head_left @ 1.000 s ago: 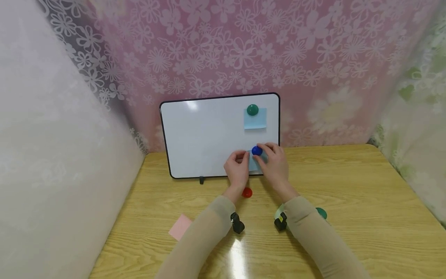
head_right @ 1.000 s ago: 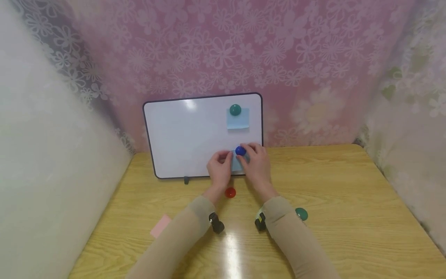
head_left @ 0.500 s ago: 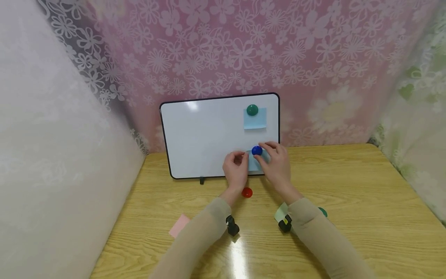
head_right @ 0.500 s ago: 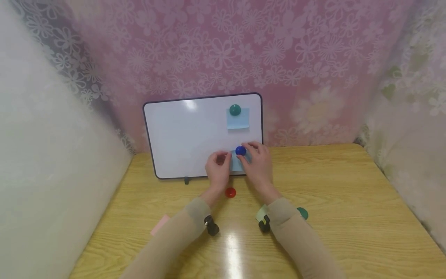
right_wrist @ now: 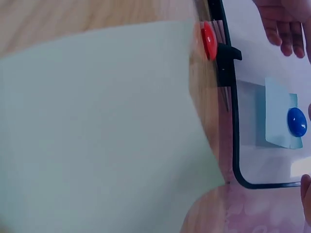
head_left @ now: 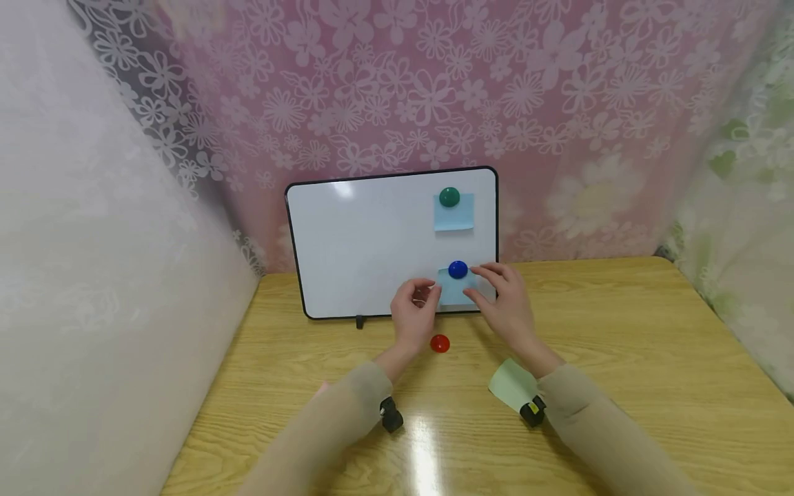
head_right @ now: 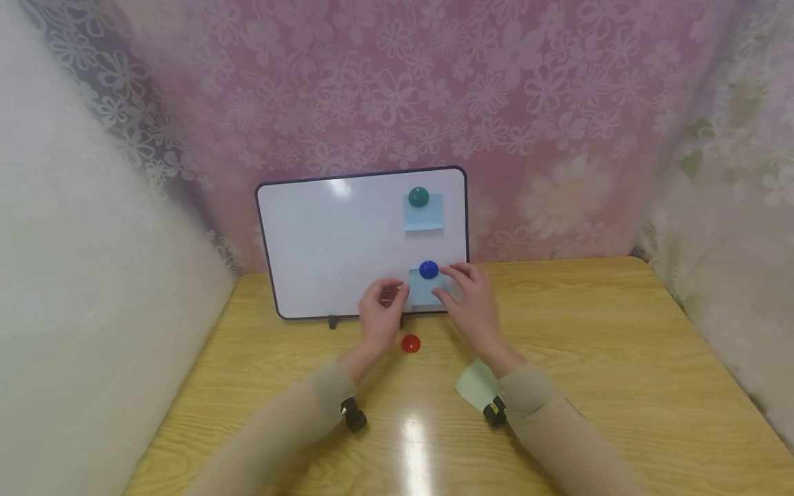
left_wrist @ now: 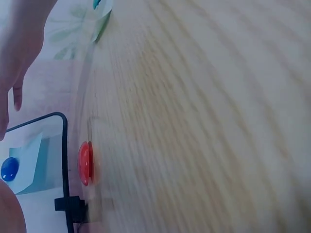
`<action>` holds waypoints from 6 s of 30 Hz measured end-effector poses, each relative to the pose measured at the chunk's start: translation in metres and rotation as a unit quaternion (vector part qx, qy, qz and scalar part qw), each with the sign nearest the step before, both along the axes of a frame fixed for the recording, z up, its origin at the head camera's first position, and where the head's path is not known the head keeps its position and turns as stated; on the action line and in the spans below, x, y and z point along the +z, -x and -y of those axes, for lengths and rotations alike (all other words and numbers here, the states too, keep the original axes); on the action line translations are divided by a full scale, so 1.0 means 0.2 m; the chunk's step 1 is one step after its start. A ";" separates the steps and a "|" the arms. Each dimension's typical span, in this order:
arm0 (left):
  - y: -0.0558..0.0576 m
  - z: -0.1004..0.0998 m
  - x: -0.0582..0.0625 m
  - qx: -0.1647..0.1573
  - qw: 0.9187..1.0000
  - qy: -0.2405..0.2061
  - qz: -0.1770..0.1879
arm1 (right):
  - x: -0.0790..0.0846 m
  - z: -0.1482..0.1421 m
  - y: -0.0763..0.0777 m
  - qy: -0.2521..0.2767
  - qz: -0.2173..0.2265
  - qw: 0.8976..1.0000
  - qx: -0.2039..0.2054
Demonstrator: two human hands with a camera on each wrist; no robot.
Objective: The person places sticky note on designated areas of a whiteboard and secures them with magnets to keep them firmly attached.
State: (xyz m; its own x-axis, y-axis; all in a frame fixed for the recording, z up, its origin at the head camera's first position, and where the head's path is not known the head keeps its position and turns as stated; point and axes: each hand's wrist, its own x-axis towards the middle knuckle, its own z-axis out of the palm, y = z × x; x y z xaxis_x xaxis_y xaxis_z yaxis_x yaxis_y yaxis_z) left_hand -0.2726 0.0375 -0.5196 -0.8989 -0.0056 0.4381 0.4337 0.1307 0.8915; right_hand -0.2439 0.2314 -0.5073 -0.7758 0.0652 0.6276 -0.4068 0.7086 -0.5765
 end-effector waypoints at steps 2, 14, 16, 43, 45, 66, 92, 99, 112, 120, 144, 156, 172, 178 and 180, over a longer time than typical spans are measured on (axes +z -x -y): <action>-0.02 0.04 0.00 -0.013 1.000 0.007 -0.006 | 0.00 -0.02 -0.03 -0.011 0.009 1.000 0.009; -0.15 0.41 0.02 -0.038 0.998 0.046 -0.026 | 0.01 -0.20 -0.21 -0.052 0.045 0.997 0.022; -0.16 0.47 0.02 -0.035 0.998 0.049 -0.025 | 0.01 -0.23 -0.23 -0.060 0.050 0.997 0.028; -0.29 1.14 0.01 -0.073 0.957 0.264 0.091 | 0.04 -0.55 -0.51 -0.125 0.197 0.970 0.068; -0.30 1.15 0.01 -0.071 0.952 0.279 0.100 | 0.03 -0.56 -0.52 -0.127 0.207 0.968 0.068; -0.35 1.29 -0.01 -0.112 0.933 0.324 0.113 | -0.01 -0.61 -0.59 -0.137 0.246 0.957 0.074; -0.36 1.32 0.00 -0.138 0.895 0.414 0.088 | -0.04 -0.72 -0.67 -0.169 0.278 0.937 0.125; -0.36 1.32 -0.02 -0.141 0.892 0.423 0.077 | -0.07 -0.74 -0.67 -0.188 0.257 0.937 0.141; -0.37 1.31 -0.02 -0.144 0.887 0.429 0.094 | -0.09 -0.75 -0.68 -0.198 0.225 0.943 0.146; -0.36 1.32 -0.03 -0.145 0.886 0.430 0.094 | -0.10 -0.76 -0.68 -0.199 0.232 0.942 0.137; -0.35 1.31 -0.03 -0.126 0.886 0.428 0.127 | -0.11 -0.75 -0.66 -0.211 0.228 0.941 0.131; -0.34 1.28 -0.02 -0.107 0.889 0.423 0.137 | -0.12 -0.79 -0.66 -0.206 0.206 0.942 0.169; -0.33 1.27 -0.02 -0.094 0.887 0.430 0.142 | -0.12 -0.79 -0.64 -0.200 0.225 0.938 0.169; -0.32 1.27 -0.03 -0.093 0.887 0.427 0.153 | -0.12 -0.80 -0.64 -0.197 0.216 0.942 0.164; -0.32 1.27 -0.03 -0.092 0.887 0.426 0.153 | -0.12 -0.80 -0.64 -0.195 0.213 0.943 0.163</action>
